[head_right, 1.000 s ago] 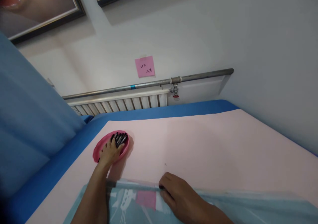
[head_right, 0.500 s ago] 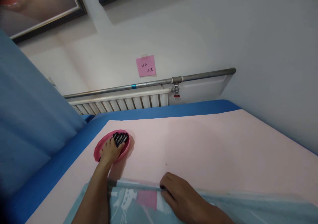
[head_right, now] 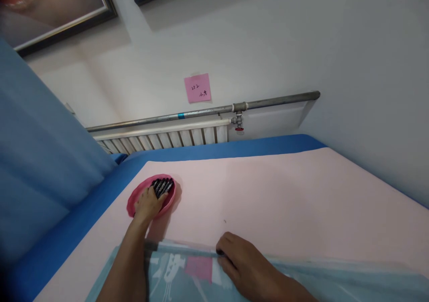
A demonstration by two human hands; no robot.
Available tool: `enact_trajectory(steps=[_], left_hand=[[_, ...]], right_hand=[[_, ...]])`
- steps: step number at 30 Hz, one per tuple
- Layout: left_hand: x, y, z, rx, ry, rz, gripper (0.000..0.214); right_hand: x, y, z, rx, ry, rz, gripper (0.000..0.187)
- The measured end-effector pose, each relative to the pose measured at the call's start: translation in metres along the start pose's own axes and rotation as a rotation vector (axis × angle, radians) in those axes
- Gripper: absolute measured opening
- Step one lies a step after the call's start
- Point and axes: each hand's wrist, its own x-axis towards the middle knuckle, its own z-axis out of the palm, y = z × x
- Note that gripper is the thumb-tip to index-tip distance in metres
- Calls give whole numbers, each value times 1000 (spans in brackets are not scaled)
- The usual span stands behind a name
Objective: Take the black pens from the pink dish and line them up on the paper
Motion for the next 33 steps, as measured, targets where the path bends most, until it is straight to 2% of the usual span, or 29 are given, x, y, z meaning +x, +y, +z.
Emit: enact_trajectory(steps=[10,14,17,21,24,27,30,33], left_hand=[[-3,1,2,-32,90,-5,59],[-5,5,-5,-61,192,13,59],[-10,14,-10,-123,227,129,49],[-26,37,-3,-347,283,438,40],[-39,54,8,-536,203,527,38],[-47,62,11,-699,77,482,38],[-49,61,6,-834,3,428,36],[-53,57,-5,-949,6,383,37]], right_hand=[[0,0,-2,58,36,1,15],[4,5,-10,98,106,91,17],[9,13,-18,91,209,165,19],[10,29,-30,113,315,197,20],[9,41,-40,187,405,249,23],[5,49,-49,339,517,317,25],[1,53,-58,479,628,355,31],[-3,53,-66,589,767,289,37]])
